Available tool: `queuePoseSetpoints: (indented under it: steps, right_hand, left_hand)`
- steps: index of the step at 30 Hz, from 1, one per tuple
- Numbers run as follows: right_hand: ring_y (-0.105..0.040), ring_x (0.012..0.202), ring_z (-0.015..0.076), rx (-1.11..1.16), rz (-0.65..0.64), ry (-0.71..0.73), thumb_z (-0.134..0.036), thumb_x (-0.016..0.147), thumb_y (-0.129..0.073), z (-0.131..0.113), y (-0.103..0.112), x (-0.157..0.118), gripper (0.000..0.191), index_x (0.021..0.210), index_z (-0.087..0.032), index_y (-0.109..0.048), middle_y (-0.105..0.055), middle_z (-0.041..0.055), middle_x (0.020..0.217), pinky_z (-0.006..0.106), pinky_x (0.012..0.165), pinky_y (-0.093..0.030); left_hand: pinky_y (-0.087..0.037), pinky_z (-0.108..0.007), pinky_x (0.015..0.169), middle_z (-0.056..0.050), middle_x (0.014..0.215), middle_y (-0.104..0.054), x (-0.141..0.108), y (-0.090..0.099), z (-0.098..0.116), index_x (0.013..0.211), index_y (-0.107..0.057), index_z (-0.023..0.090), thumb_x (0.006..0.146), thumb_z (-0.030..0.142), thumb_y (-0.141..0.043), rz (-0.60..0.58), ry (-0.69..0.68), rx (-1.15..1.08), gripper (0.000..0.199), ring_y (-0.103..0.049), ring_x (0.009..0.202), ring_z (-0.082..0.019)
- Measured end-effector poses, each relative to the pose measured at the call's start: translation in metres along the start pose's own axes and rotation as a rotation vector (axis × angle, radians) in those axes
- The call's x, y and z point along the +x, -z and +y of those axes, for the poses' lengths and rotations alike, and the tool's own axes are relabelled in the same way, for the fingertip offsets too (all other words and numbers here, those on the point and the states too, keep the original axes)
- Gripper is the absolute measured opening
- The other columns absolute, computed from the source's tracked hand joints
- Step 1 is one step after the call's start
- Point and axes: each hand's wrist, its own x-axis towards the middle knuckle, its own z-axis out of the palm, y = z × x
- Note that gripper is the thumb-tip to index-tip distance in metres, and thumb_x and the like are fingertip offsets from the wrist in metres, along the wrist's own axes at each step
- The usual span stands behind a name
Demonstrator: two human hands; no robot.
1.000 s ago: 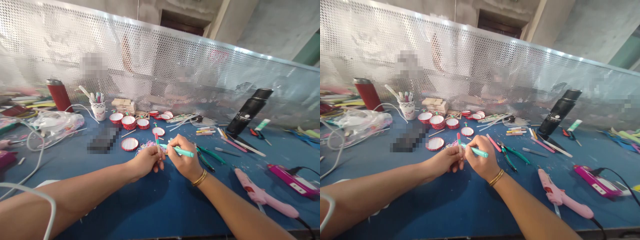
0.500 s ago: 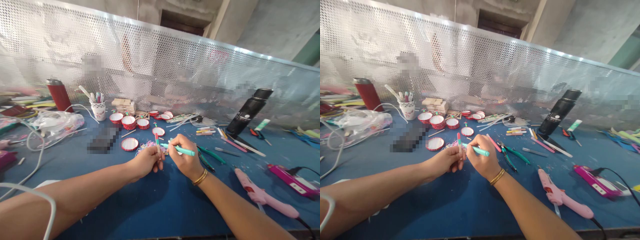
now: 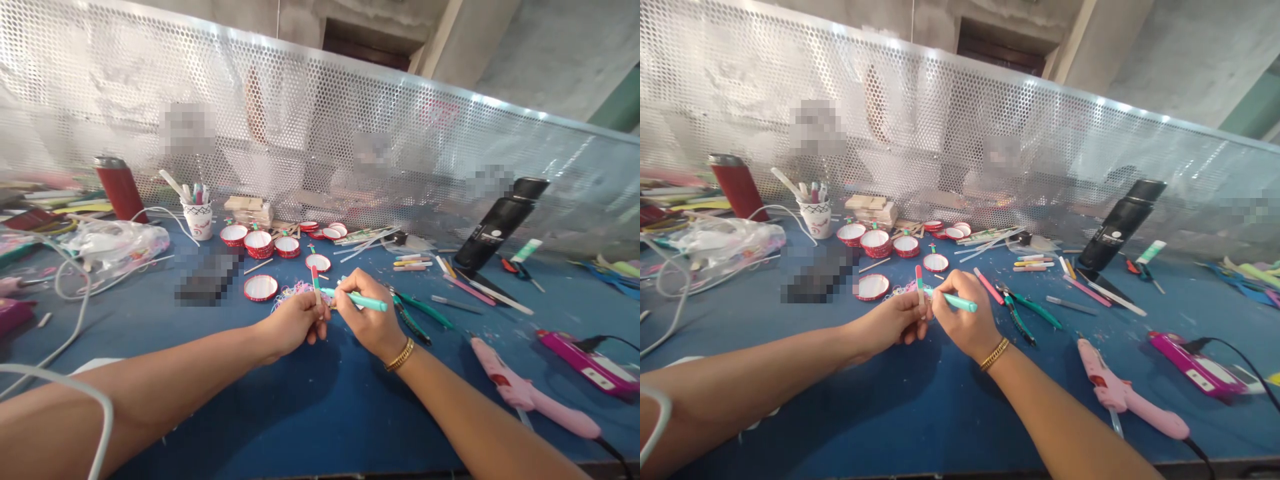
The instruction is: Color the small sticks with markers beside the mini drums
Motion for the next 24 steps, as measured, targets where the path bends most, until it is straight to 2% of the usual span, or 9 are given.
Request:
queuePoseSetpoints:
  steps: [20,24]
  right_hand:
    - [-0.055,0.07,0.0163,0.021,-0.003,0.027,-0.022,0.084,-0.053,0.0018,-0.0024,-0.0022,0.011,0.073,-0.021,-0.052,-0.058,0.0001,0.069,0.03,0.068,-0.043]
    - [-0.054,0.068,0.0157,-0.006,0.019,0.018,-0.022,0.084,-0.053,0.0029,-0.0026,-0.0016,0.013,0.071,-0.021,-0.051,-0.057,-0.0003,0.067,0.029,0.066,-0.042]
  left_hand:
    - [-0.029,-0.019,0.047,0.004,0.057,-0.051,0.0012,-0.0001,-0.0007,0.077,-0.048,0.017,0.09,0.026,-0.037,-0.009,-0.023,0.041,0.019,-0.041,0.045,-0.006]
    - [-0.027,-0.019,0.047,0.004,0.055,-0.051,0.0012,-0.0008,0.0019,0.078,-0.048,0.017,0.09,0.024,-0.036,0.001,0.021,0.031,0.019,-0.04,0.044,-0.005]
